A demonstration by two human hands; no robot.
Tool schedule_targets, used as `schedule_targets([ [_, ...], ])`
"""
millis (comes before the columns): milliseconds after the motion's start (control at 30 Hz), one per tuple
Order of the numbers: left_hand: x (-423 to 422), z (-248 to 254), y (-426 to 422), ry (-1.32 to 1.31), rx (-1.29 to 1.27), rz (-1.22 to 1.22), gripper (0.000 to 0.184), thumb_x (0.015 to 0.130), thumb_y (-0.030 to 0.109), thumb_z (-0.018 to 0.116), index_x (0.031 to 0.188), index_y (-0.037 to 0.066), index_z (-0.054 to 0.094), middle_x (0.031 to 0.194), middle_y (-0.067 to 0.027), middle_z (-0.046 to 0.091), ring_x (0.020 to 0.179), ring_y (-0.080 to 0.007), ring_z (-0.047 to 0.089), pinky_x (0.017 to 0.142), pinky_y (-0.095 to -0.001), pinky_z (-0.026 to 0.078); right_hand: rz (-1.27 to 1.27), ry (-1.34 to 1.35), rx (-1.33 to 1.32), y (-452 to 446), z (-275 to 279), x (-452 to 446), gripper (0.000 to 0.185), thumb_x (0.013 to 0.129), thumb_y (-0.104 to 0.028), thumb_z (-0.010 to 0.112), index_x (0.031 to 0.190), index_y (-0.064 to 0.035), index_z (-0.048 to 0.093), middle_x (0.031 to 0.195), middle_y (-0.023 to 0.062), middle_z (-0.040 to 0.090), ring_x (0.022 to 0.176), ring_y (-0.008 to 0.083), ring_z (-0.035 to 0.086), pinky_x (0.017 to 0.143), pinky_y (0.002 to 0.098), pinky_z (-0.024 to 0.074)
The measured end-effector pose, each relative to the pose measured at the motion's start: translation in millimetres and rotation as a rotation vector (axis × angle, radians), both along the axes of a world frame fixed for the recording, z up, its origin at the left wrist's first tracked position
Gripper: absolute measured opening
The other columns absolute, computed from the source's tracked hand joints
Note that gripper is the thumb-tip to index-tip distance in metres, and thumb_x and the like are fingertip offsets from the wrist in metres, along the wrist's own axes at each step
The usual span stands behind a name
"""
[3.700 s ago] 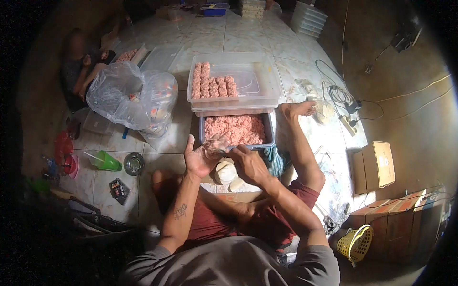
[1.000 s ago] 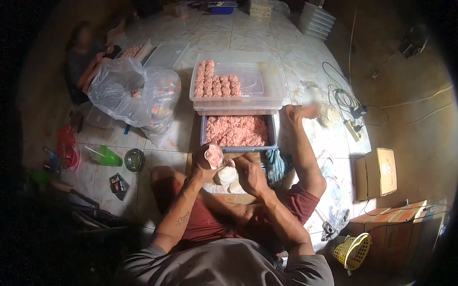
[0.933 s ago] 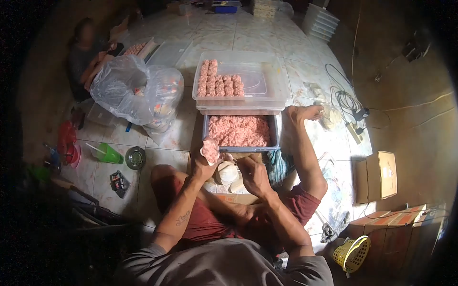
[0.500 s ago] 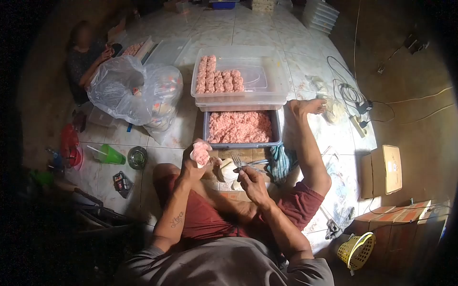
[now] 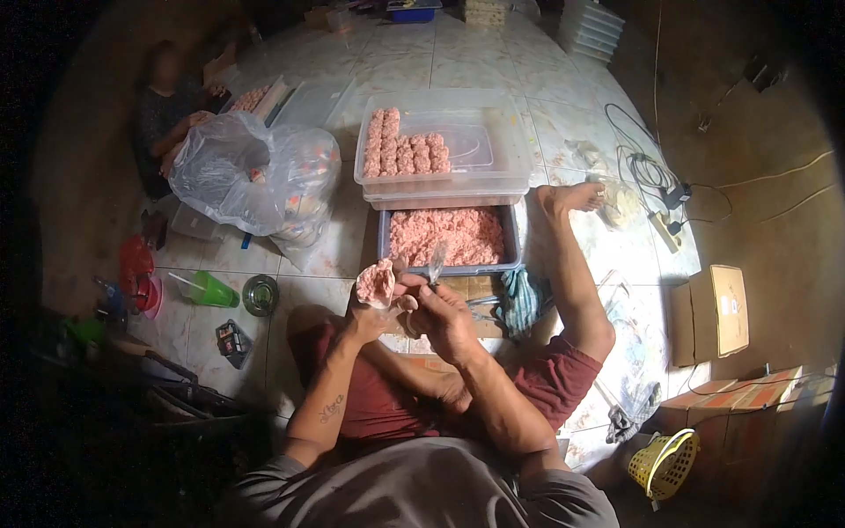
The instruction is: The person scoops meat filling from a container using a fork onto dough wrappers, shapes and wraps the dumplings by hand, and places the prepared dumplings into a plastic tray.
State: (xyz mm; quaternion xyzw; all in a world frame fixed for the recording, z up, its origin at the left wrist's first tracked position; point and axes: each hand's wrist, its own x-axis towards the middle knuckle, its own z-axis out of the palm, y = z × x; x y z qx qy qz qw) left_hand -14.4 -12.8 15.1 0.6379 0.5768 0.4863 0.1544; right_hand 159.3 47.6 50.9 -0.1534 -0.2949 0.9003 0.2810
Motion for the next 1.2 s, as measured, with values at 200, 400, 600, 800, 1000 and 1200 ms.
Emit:
schedule_targets([
  [200, -7.3, -46.9, 4.1, 0.044, 0.273, 0.212, 0.039, 0.087, 0.016, 0.078, 0.118, 0.001, 0.059, 0.11, -0.0115, 0.07, 0.094, -0.0229, 0.069, 0.084, -0.0345, 0.055, -0.158, -0.343, 0.295, 8.2, -19.8, 15.6, 0.029, 0.106, -0.022, 0.051, 0.122, -0.0018, 0.064, 0.07, -0.0067, 0.044, 0.058, 0.0042, 0.035, 0.053, 0.0212, 0.028],
  [400, 14.3, -25.8, 2.5, -0.251, 0.026, 0.31, 0.052, 0.077, 0.014, 0.086, 0.119, 0.002, 0.058, 0.103, -0.0087, 0.067, 0.094, -0.0222, 0.066, 0.086, -0.0358, 0.054, -0.096, -0.369, 0.188, -13.6, -47.7, 34.8, 0.02, 0.106, -0.018, 0.05, 0.104, -0.0047, 0.064, 0.082, -0.0029, 0.055, 0.064, 0.0051, 0.044, 0.053, 0.0231, 0.0342],
  [600, 20.1, -26.0, 4.6, 0.01, 0.21, 0.312, 0.059, 0.072, 0.015, 0.09, 0.12, 0.002, 0.058, 0.101, -0.0147, 0.07, 0.093, -0.0296, 0.07, 0.087, -0.0382, 0.055, -0.22, -0.922, 1.388, 4.5, -35.0, 35.5, 0.012, 0.098, -0.005, 0.052, 0.104, 0.0001, 0.061, 0.091, 0.0194, 0.057, 0.082, 0.0391, 0.058, 0.074, 0.0434, 0.0475],
  [800, 7.6, -33.3, 5.8, -0.349, -0.012, 0.208, 0.07, 0.067, 0.02, 0.095, 0.121, -0.001, 0.056, 0.104, -0.0182, 0.068, 0.101, -0.0286, 0.068, 0.087, -0.037, 0.055, -0.117, -0.643, 0.65, -4.4, -63.5, 50.0, 0.018, 0.103, -0.013, 0.055, 0.109, 0.0012, 0.064, 0.085, 0.0118, 0.059, 0.082, 0.0217, 0.056, 0.075, 0.0357, 0.0458],
  [1000, 32.8, -45.7, 24.9, -0.142, 0.215, 0.42, 0.047, 0.07, 0.025, 0.093, 0.1, 0.003, 0.063, 0.083, -0.0099, 0.067, 0.074, -0.0217, 0.065, 0.071, -0.0353, 0.054, -0.313, -0.69, 1.085, -12.9, -58.5, 22.8, 0.016, 0.103, -0.006, 0.052, 0.108, 0.0037, 0.063, 0.087, 0.0099, 0.057, 0.078, 0.0227, 0.053, 0.071, 0.0369, 0.0457],
  [1200, 0.0, -4.2, 6.3, -0.44, -0.299, 0.067, 0.062, 0.073, 0.017, 0.092, 0.119, 0.002, 0.053, 0.099, -0.0072, 0.065, 0.082, -0.0191, 0.062, 0.085, -0.0343, 0.052, -0.327, -0.749, 0.969, -11.3, -59.3, 52.3, 0.016, 0.102, -0.01, 0.053, 0.108, 0.0013, 0.063, 0.087, 0.0111, 0.06, 0.076, 0.0231, 0.053, 0.072, 0.0346, 0.0443],
])
